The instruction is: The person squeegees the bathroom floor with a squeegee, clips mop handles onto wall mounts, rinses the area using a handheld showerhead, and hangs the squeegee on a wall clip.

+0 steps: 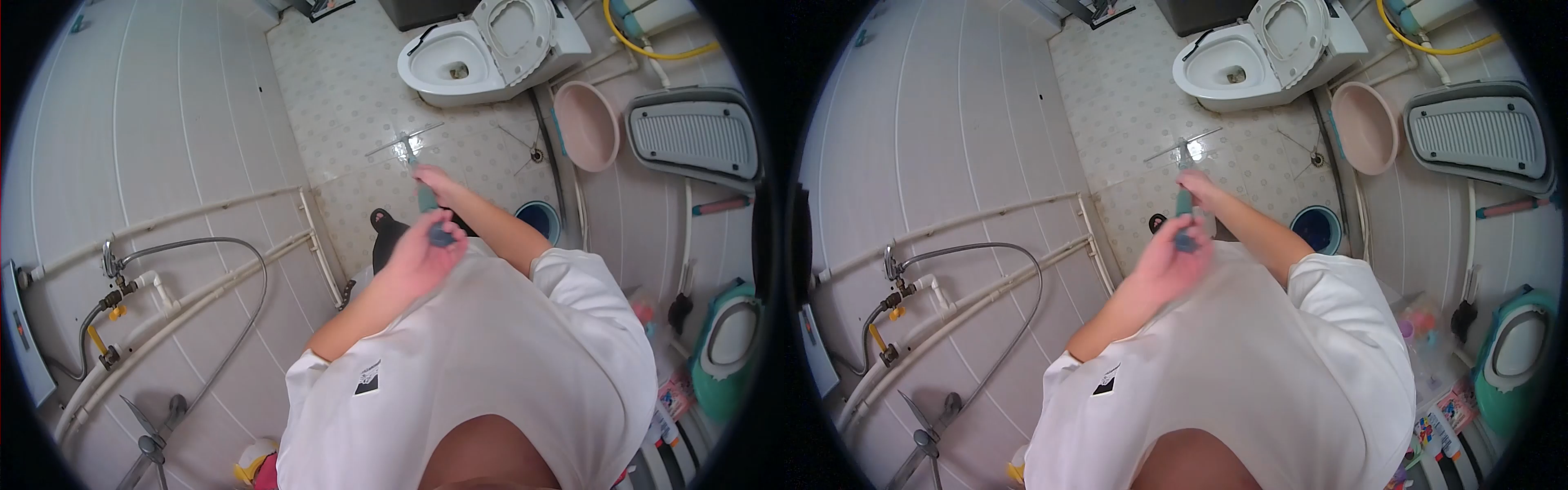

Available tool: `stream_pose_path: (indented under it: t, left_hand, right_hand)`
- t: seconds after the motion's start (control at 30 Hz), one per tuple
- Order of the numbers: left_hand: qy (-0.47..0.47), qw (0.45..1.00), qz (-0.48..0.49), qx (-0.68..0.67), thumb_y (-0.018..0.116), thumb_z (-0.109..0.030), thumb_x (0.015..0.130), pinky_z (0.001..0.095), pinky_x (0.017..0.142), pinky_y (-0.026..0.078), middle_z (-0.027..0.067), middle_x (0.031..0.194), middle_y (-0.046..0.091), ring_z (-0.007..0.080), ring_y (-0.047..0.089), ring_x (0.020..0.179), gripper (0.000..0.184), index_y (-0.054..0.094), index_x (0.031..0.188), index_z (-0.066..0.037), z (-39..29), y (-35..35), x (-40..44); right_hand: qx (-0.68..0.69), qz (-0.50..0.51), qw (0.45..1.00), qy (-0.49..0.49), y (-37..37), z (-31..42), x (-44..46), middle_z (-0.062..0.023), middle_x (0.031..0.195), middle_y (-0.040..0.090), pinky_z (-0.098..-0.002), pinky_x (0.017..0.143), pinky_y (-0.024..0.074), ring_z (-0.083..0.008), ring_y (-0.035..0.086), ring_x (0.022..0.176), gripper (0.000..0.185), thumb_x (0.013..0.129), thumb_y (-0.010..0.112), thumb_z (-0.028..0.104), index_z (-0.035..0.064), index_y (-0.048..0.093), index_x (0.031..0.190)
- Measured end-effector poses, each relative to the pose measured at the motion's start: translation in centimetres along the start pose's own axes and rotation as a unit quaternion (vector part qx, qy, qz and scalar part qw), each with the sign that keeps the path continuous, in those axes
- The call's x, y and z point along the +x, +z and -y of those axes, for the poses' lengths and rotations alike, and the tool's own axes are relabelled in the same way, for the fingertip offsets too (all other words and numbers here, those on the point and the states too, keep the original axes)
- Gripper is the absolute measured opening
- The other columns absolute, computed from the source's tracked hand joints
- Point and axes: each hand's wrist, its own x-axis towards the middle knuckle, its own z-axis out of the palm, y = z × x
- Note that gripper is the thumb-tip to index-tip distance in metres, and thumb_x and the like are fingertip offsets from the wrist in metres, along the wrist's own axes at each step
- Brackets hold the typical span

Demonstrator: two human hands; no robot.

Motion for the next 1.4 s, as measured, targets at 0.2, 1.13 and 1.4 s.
stream_pose_path:
  t: [0.2, 1.13, 1.4]
  left_hand:
    - [0.036, 0.992, 0.105, -0.051, 0.050, -0.026, 0.099, 0.0323, 0.075, 0.052, -0.0007, 0.087, 0.061, 0.0125, 0.058, 0.072, 0.020, 0.053, 0.105, -0.007, -5.0, -0.6, -7.4]
    - [0.062, 0.996, -0.060, -0.028, 0.058, -0.008, 0.091, 0.0246, 0.071, 0.059, 0.0035, 0.083, 0.059, 0.0132, 0.063, 0.073, 0.012, 0.052, 0.100, -0.002, -17.6, -11.1, -6.8]
    - [-0.026, 0.992, -0.076, 0.099, 0.058, -0.009, 0.092, 0.0300, 0.077, 0.055, 0.0057, 0.087, 0.058, 0.0160, 0.061, 0.079, 0.012, 0.049, 0.095, -0.003, -7.2, -6.2, 0.7]
  right_hand:
    - [0.010, 0.098, 0.992, -0.072, 9.5, 3.5, -2.8, -0.0027, 0.081, 0.053, -0.0368, 0.061, 0.0525, -0.0175, 0.061, 0.071, 0.036, 0.097, 0.045, 0.030, 0.0069, 0.057, 0.122]
    - [-0.460, 0.078, 0.827, -0.315, 23.8, -4.4, 7.2, -0.0076, 0.083, 0.069, -0.0364, 0.075, 0.0486, -0.0275, 0.066, 0.082, 0.021, 0.088, 0.055, 0.030, 0.0144, 0.070, 0.090]
    - [-0.372, -0.053, 0.870, -0.321, 9.4, -4.7, 2.9, -0.0046, 0.078, 0.068, -0.0342, 0.070, 0.0467, -0.0238, 0.064, 0.075, 0.024, 0.088, 0.053, 0.031, 0.0130, 0.068, 0.082]
